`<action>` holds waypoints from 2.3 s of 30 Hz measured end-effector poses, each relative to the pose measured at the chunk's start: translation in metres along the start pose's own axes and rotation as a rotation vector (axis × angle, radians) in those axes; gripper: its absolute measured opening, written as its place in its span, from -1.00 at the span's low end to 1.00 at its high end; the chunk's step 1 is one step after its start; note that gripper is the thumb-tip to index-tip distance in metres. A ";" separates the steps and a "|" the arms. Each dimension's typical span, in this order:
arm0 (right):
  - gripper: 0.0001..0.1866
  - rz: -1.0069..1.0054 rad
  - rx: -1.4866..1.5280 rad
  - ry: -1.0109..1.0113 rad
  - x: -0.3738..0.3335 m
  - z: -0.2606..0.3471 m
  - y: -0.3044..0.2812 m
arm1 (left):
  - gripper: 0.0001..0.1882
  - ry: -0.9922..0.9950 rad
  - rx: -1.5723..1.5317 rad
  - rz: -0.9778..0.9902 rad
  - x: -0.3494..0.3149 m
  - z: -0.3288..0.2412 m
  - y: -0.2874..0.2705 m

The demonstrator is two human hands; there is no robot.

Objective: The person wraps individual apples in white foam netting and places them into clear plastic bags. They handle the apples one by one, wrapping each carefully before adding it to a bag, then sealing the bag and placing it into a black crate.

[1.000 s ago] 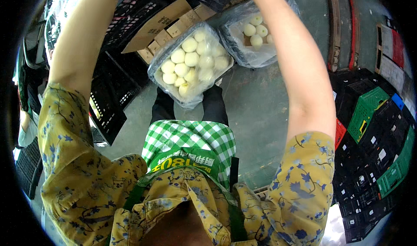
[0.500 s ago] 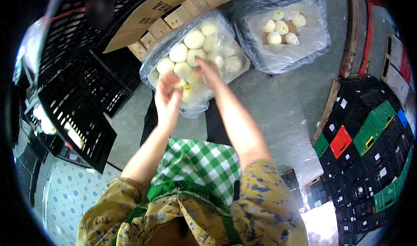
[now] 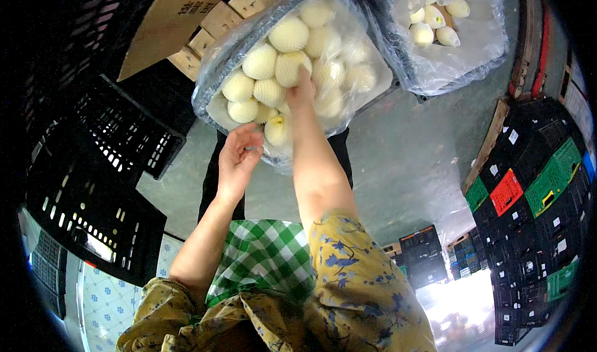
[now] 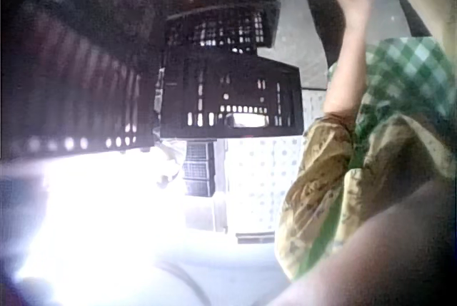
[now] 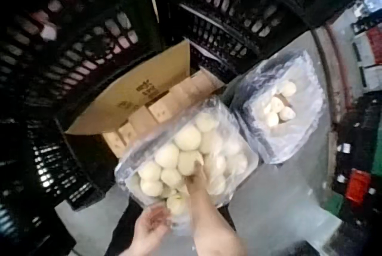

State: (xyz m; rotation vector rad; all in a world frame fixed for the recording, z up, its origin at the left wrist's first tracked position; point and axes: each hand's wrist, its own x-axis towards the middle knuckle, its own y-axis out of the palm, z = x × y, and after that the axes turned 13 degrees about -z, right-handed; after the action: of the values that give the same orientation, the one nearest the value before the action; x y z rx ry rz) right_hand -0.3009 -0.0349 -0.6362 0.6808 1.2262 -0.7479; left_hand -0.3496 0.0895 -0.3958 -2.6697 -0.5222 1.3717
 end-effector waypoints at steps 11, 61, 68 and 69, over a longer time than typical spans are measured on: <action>-0.45 0.065 -0.146 -0.062 -0.038 0.017 -0.010 | -0.24 0.861 0.848 -0.016 0.141 -0.033 0.056; -0.80 0.431 -0.866 -1.512 -0.684 0.186 0.087 | -0.31 0.468 -0.593 0.192 -0.317 -0.308 -0.099; -0.80 0.590 -1.011 -1.693 -0.705 0.170 0.093 | -0.04 0.312 -0.849 0.413 -0.283 -0.291 -0.113; -0.80 0.573 -0.969 -1.454 -0.698 0.171 0.092 | -0.05 0.230 -0.942 0.565 -0.281 -0.286 -0.115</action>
State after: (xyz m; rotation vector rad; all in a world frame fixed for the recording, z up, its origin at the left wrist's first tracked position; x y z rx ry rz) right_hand -0.2467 -0.0238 0.0862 -0.3680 -0.0841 0.0172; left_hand -0.3008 0.1212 0.0172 -3.9233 -0.4859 1.0139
